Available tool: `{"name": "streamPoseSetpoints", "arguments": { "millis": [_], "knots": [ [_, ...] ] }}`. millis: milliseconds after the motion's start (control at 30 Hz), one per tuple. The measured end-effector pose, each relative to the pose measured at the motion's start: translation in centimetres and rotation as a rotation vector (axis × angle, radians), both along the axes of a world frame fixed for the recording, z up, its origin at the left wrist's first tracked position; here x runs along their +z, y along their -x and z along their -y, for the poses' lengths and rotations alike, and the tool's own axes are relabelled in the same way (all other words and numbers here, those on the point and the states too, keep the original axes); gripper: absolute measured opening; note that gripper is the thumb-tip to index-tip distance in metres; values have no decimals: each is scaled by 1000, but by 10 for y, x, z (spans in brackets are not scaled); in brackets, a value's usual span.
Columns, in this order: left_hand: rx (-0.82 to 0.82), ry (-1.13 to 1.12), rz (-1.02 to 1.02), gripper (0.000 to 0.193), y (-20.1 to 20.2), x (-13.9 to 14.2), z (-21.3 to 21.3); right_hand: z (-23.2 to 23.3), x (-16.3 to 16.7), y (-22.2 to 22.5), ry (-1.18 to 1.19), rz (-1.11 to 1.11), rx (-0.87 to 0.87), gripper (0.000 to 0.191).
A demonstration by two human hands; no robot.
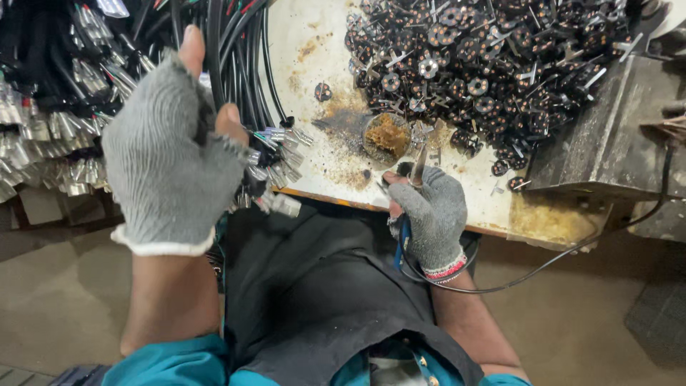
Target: The person solders electrical wires at a workbench, holding a wire in one hand and a soldering iron in the other, dipping wires into a flux container and using pliers to handle small connector parts. They work through several wire ends one at a time, twisting and tinning the exposed conductors.
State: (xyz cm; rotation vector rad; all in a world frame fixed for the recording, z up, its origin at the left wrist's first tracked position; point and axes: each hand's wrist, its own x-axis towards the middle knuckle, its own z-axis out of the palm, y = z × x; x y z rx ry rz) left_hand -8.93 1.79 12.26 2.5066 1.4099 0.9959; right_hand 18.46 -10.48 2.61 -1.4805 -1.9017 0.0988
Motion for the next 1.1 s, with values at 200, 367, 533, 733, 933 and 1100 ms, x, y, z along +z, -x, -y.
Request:
{"name": "streamPoseSetpoints", "arguments": {
  "millis": [200,367,533,733,933,1100],
  "knots": [
    [-289,611,389,30,-8,-15,30,6,7,11,62,-98,-98,32],
    [-612,931,83,37,-13,-44,59,43,15,29,187,-1186,-256,43],
    [-684,1049,124,33,-9,-55,66,68,12,20,270,-1013,-226,17],
    [-807,1308,-244,51,-15,-50,49,71,12,30,485,-753,-125,8],
    [-503,1226,395,28,-50,-73,84,74,1,29,629,-732,-203,11],
    [-488,1284,584,24,-47,-90,93,71,-3,28,567,-764,-141,13]
  ]
}}
